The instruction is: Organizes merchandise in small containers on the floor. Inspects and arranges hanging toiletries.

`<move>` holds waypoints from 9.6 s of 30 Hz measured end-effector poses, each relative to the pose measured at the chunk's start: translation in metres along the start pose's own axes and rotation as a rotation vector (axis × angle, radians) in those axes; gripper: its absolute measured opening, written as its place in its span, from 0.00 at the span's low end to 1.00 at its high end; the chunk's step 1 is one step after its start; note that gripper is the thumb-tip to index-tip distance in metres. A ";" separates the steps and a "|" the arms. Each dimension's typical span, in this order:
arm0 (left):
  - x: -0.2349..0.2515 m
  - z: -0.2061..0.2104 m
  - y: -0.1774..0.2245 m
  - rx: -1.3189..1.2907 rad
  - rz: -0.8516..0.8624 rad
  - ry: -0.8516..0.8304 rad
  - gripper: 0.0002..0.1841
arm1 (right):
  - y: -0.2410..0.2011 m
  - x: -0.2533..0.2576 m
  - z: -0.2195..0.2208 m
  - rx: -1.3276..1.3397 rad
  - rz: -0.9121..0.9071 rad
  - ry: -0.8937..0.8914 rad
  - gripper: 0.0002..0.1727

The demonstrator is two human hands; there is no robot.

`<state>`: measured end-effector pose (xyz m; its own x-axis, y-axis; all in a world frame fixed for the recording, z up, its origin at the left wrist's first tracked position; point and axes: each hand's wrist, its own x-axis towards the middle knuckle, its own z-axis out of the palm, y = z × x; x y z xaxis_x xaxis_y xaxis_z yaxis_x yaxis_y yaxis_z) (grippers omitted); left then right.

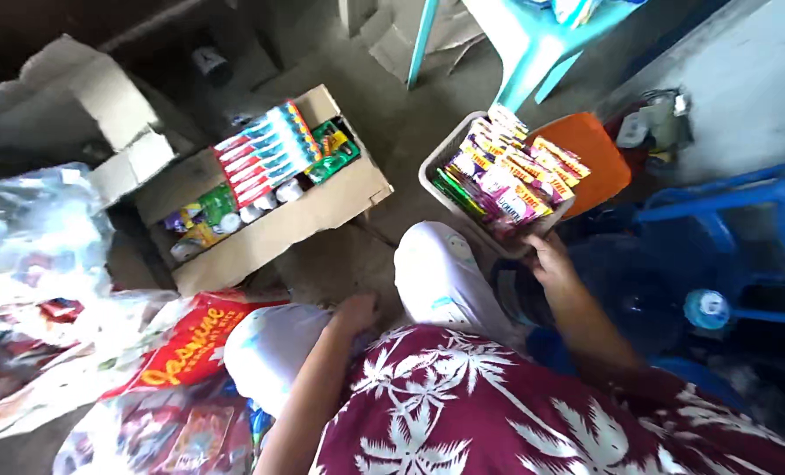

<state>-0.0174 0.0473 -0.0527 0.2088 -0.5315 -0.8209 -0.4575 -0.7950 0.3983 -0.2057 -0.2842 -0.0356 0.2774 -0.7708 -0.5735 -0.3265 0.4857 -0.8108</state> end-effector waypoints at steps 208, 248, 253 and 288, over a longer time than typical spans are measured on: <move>-0.030 -0.085 0.000 -0.399 0.194 1.009 0.15 | -0.166 0.009 0.222 -0.137 -1.217 -0.791 0.09; -0.109 -0.070 0.069 -1.029 0.722 1.071 0.10 | -0.133 0.002 0.209 0.596 -0.232 -0.958 0.23; -0.141 -0.095 0.068 -0.823 0.512 1.603 0.16 | -0.132 0.003 0.210 0.596 -0.202 -0.790 0.19; -0.271 -0.238 0.120 -0.229 0.508 1.244 0.08 | -0.132 0.025 0.220 0.063 -0.052 -0.736 0.18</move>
<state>0.0772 0.0265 0.3150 0.7516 -0.5899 0.2950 -0.5896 -0.4005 0.7014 0.0431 -0.2772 0.0317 0.8327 -0.3285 -0.4457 -0.2495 0.4960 -0.8317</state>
